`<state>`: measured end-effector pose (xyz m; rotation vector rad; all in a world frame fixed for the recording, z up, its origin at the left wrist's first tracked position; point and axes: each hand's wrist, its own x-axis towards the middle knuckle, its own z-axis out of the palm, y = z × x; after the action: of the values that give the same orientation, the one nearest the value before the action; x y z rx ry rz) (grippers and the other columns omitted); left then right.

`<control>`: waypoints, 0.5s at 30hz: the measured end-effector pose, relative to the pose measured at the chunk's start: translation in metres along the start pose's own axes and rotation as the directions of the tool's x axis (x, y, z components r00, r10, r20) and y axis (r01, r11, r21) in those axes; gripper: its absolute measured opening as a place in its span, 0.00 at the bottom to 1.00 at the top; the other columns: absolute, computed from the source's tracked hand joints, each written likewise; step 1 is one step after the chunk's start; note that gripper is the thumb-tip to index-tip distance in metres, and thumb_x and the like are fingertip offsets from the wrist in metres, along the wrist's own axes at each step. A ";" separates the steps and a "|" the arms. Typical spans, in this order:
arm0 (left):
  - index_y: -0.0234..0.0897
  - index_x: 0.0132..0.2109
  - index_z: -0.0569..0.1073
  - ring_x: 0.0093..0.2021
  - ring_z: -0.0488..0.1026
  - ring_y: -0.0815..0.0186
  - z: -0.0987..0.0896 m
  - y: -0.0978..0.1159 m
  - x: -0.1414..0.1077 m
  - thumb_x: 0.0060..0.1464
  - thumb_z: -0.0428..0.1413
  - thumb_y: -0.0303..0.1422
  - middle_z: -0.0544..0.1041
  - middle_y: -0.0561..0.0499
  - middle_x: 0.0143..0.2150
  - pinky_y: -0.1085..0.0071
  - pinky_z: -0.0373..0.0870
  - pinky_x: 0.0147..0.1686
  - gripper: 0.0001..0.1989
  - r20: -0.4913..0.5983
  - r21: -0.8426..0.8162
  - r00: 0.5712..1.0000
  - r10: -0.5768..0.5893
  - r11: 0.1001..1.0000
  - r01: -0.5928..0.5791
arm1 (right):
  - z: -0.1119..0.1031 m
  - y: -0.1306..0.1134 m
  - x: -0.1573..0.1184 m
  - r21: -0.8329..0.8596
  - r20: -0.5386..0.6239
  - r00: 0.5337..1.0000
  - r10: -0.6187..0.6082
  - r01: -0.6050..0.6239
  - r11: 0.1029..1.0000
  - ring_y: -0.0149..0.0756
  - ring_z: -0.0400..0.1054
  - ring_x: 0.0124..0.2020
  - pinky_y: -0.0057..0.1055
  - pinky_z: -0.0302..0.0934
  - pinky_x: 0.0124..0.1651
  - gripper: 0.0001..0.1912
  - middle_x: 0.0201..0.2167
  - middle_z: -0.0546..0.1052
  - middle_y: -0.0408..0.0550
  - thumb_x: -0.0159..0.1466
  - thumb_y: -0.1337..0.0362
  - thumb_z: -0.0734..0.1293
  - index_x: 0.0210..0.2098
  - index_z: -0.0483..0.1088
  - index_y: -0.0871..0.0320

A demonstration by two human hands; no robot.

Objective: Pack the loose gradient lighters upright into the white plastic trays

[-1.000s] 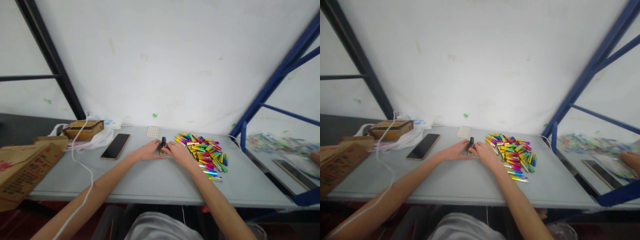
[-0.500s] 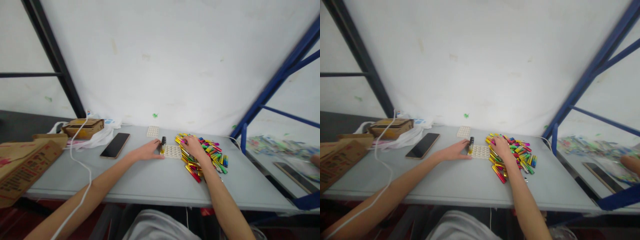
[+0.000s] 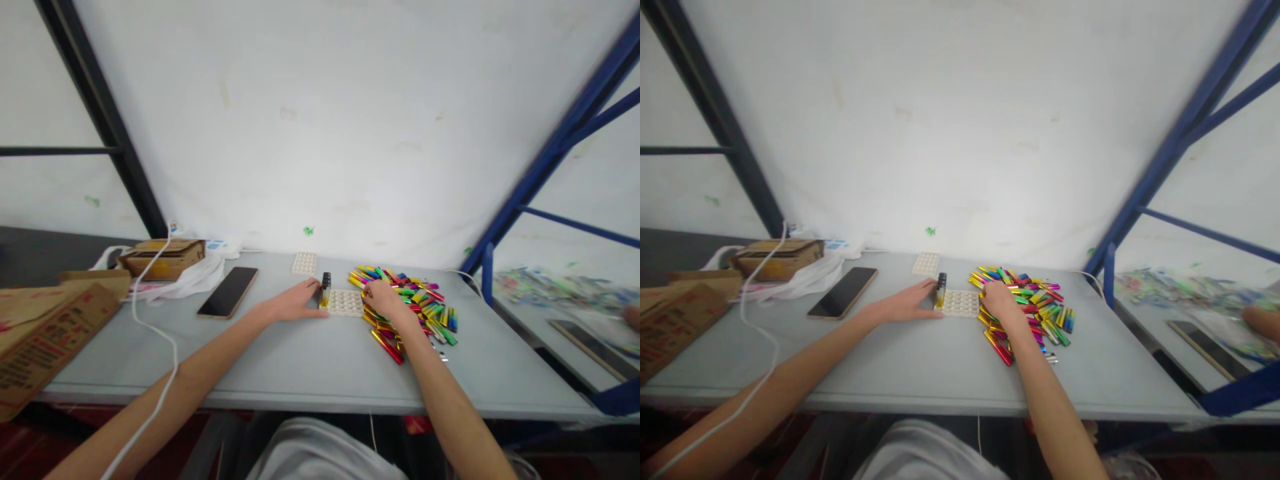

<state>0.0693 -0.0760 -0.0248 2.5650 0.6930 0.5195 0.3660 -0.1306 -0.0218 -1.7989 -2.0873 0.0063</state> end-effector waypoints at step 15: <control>0.35 0.64 0.68 0.66 0.69 0.45 0.001 0.002 0.000 0.60 0.63 0.54 0.70 0.36 0.65 0.53 0.64 0.69 0.35 0.030 0.011 0.999 -0.026 1.000 0.025 | -0.022 -0.026 0.004 0.910 -0.121 0.935 0.335 -0.030 0.413 0.41 0.78 0.33 0.39 0.73 0.42 0.26 0.32 0.80 0.45 0.57 0.42 0.77 0.38 0.69 0.54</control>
<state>0.0699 -0.0779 -0.0245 2.5651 0.7190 0.4697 0.3474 -0.1372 0.0062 -1.1826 -1.1950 0.7524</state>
